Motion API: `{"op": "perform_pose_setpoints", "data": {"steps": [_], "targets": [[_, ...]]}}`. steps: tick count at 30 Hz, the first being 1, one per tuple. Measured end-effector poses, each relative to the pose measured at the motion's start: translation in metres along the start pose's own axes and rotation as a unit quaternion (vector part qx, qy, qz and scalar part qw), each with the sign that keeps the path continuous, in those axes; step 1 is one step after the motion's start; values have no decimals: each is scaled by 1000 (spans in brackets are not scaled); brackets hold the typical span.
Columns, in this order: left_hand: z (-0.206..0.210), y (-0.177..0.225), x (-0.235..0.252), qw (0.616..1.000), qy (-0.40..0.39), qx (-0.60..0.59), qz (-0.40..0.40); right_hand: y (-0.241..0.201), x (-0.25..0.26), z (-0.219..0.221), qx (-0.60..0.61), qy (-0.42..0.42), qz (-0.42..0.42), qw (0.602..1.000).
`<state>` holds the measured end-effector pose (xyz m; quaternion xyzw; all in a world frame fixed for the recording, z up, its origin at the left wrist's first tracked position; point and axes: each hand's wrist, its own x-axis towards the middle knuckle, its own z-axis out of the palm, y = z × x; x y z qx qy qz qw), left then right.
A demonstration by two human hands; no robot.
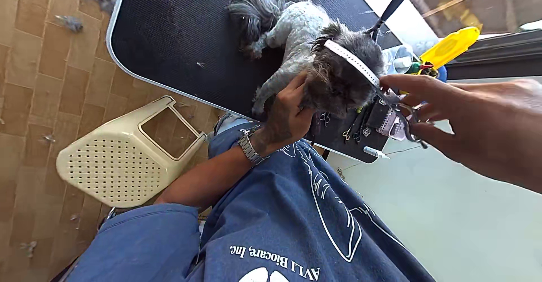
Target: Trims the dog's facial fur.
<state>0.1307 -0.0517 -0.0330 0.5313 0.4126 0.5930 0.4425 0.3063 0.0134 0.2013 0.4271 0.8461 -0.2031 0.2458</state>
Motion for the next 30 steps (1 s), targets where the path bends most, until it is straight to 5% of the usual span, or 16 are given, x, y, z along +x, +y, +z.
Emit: {"op": "perform_pose_setpoints", "data": {"steps": [4,15,30], "targets": [[5,-2,-4,1000,4,-17,11,-3,4,-4,-104,-36,-31,993],[4,-1,2,996,40,-78,-7,-4,1,-7,-83,22,-62,994],[9,-1,-2,996,25,-87,3,-1,7,-8,-94,1,-91,991]]}}
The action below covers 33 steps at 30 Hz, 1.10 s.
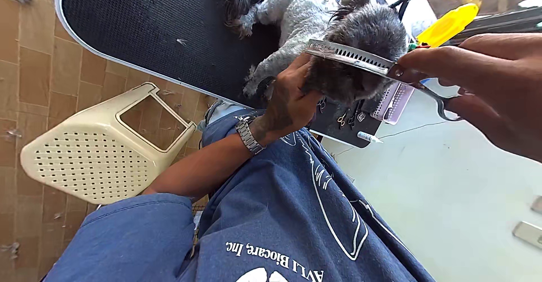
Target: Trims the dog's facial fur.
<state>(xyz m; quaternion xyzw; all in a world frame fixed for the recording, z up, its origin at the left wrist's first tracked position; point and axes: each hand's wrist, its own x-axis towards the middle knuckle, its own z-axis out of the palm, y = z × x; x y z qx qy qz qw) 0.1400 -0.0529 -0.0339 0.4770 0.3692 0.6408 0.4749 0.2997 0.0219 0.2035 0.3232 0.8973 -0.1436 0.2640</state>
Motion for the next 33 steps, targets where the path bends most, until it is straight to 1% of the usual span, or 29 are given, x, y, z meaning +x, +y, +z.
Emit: {"op": "perform_pose_setpoints", "data": {"steps": [5,9,12,15,17,22,23,26,28,31,33], "targets": [[4,3,1,999,3,-41,11,-7,-1,-3,-12,4,8,1000],[2,8,2,1000,-3,-20,13,-13,1,-16,3,-36,33,999],[2,9,1,1000,-12,-15,14,-14,-1,-18,23,-27,56,998],[4,10,0,1000,-13,-22,18,-18,-3,-27,30,-60,79,995],[5,10,1,999,-11,-35,16,-17,-4,-28,21,-55,75,995],[2,11,1,1000,-4,-18,11,-12,-8,-25,12,-60,165,984],[2,11,1,1000,-2,-19,10,-13,-7,-26,16,-63,168,984],[2,10,-1,1000,0,-27,10,-11,-7,-30,10,-74,119,990],[3,10,-1,1000,-1,-27,11,-10,-6,-30,8,-74,102,992],[3,11,-3,1000,-1,-22,9,-13,-7,-24,10,-67,119,991],[3,11,-4,1000,-5,-21,7,-15,-8,-24,7,-76,129,989]]}}
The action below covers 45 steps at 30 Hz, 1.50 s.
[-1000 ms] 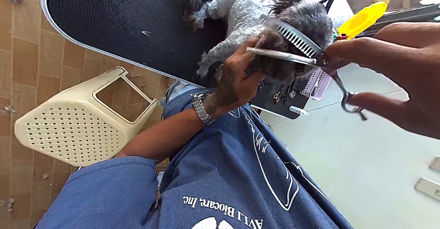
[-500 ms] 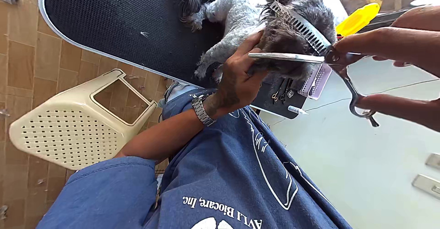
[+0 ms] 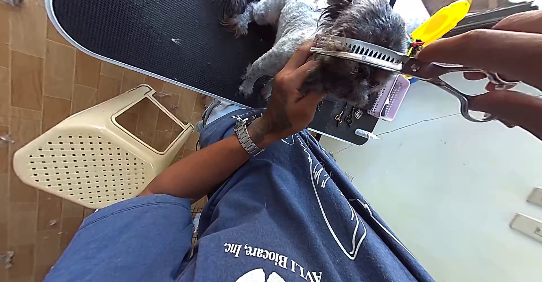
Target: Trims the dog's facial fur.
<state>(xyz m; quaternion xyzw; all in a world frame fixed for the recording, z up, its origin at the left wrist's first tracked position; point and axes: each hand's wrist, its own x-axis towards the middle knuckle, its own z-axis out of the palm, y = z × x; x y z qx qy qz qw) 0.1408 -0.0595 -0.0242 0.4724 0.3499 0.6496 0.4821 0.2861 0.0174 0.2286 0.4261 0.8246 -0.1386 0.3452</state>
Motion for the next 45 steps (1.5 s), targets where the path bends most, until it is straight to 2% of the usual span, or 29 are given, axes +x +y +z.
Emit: {"op": "perform_pose_setpoints", "data": {"steps": [5,10,14,20,24,27,29,30,32,34,36,38,40,45], "targets": [[1,-3,3,1000,-2,-23,0,1,-2,1,15,3,-26,1000],[0,-1,4,1000,5,1,1,3,-1,4,22,11,29,999],[1,-2,3,1000,3,-26,3,6,1,0,8,-2,-7,1000],[1,-4,2,1000,7,4,-2,6,0,5,31,17,27,999],[0,-6,1,1000,0,-12,-1,10,2,3,29,0,-29,999],[0,-7,0,999,11,-4,-41,12,4,7,49,23,-13,998],[1,-5,-4,992,18,-29,-125,13,4,7,79,33,3,996],[1,-2,-5,981,17,-61,-185,13,4,7,93,31,11,995],[-3,7,-5,929,11,-194,-315,18,2,9,114,35,3,993],[-10,11,-7,857,-15,-337,-390,21,1,12,132,27,20,991],[-13,8,-17,766,-21,-459,-449,18,-1,13,160,29,55,985],[-9,2,-27,693,-16,-530,-489,17,-2,12,170,32,63,983],[-8,-5,-30,663,-39,-564,-490,13,-5,13,167,34,59,984],[-2,-14,-28,651,-90,-578,-485,5,-13,19,124,14,63,990]]}}
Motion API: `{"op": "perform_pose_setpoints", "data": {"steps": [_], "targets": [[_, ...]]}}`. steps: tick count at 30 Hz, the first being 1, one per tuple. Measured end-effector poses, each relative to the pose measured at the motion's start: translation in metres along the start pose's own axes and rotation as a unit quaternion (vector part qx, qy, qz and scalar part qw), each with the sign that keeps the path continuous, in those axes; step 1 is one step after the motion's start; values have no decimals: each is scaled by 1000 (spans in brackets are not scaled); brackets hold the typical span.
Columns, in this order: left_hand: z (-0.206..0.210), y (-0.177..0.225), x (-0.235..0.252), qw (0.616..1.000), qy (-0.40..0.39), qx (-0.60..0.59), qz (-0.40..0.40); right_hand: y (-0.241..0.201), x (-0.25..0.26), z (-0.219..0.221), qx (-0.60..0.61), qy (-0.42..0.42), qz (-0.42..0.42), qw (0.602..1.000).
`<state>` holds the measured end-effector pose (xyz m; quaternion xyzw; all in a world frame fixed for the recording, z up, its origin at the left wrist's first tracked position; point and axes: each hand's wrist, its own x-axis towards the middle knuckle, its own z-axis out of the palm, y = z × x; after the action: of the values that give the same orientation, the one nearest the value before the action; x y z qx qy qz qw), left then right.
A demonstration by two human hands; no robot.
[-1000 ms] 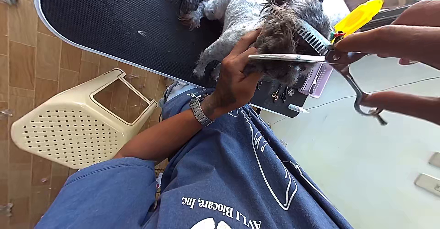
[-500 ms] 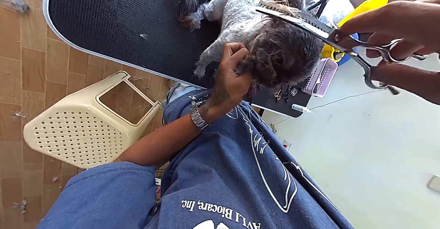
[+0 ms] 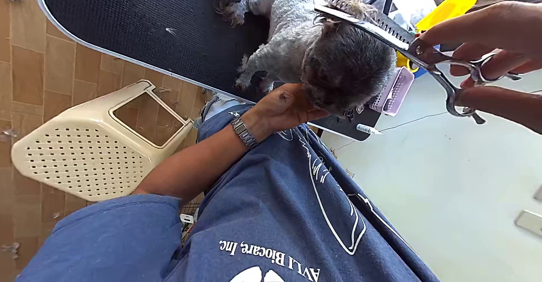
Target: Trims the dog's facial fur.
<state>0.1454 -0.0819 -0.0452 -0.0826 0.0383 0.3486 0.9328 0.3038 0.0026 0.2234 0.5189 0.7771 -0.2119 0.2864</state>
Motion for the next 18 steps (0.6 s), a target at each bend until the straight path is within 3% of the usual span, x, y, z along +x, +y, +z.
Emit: {"op": "perform_pose_setpoints", "data": {"steps": [10,13,18], "targets": [[1,-7,5,997,-64,-39,-1,-19,-8,20,-153,64,-85,982],[6,-8,6,997,-60,-42,3,-38,-13,21,-217,28,-79,973],[18,-9,4,998,-46,-41,-4,-20,-9,11,-155,22,-72,985]]}}
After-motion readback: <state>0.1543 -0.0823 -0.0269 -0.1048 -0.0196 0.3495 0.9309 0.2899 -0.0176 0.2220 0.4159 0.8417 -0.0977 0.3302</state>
